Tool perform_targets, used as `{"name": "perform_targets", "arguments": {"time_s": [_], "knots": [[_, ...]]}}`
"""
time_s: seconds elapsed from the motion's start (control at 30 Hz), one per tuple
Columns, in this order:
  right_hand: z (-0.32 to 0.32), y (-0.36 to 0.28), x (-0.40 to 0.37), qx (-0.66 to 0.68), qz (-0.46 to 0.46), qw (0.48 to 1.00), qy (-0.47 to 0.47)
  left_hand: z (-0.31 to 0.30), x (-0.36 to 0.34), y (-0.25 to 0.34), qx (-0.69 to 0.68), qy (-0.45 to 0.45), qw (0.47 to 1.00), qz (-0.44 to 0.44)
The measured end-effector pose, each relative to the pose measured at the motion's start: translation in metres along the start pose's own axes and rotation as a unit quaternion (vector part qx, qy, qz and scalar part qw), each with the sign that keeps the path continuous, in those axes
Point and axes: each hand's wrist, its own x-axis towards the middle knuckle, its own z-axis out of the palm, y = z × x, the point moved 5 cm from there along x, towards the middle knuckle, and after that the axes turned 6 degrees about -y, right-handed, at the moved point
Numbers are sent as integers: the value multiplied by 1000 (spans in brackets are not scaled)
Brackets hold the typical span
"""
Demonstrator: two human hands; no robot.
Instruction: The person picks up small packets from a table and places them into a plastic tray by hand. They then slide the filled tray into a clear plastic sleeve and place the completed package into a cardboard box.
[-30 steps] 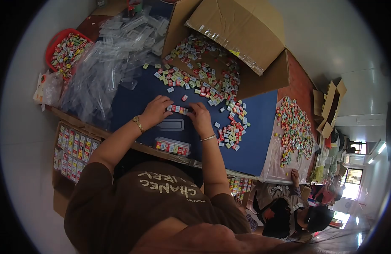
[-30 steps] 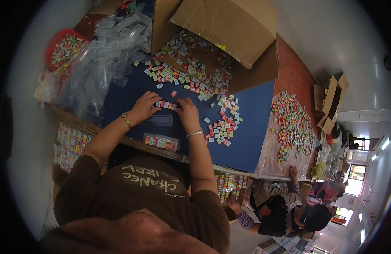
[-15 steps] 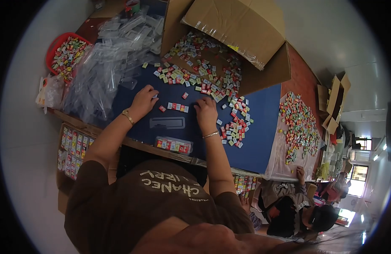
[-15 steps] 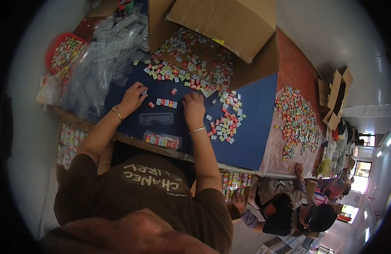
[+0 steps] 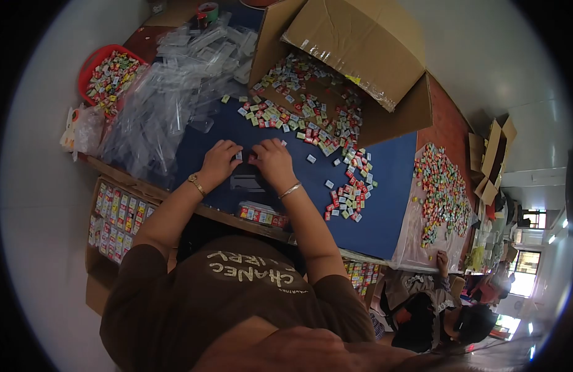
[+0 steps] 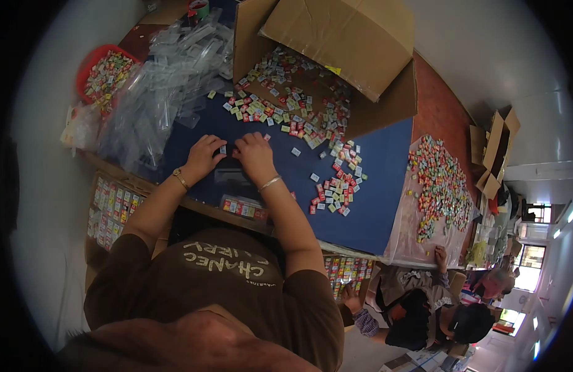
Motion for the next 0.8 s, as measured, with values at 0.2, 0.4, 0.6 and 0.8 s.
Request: {"name": "perform_targets", "arguments": {"time_s": [0.2, 0.4, 0.6, 0.8], "knots": [[-29, 47, -44, 54, 130, 990, 0, 12, 10, 3, -10, -21, 999, 48], [-18, 51, -53, 73, 134, 988, -23, 7, 10, 15, -36, -57, 996, 50], [-9, 46, -42, 81, 122, 989, 3, 30, 29, 18, -41, -82, 993, 76], [-10, 40, -44, 80, 83, 993, 20, 25, 25, 24, -36, -109, 989, 89]]}}
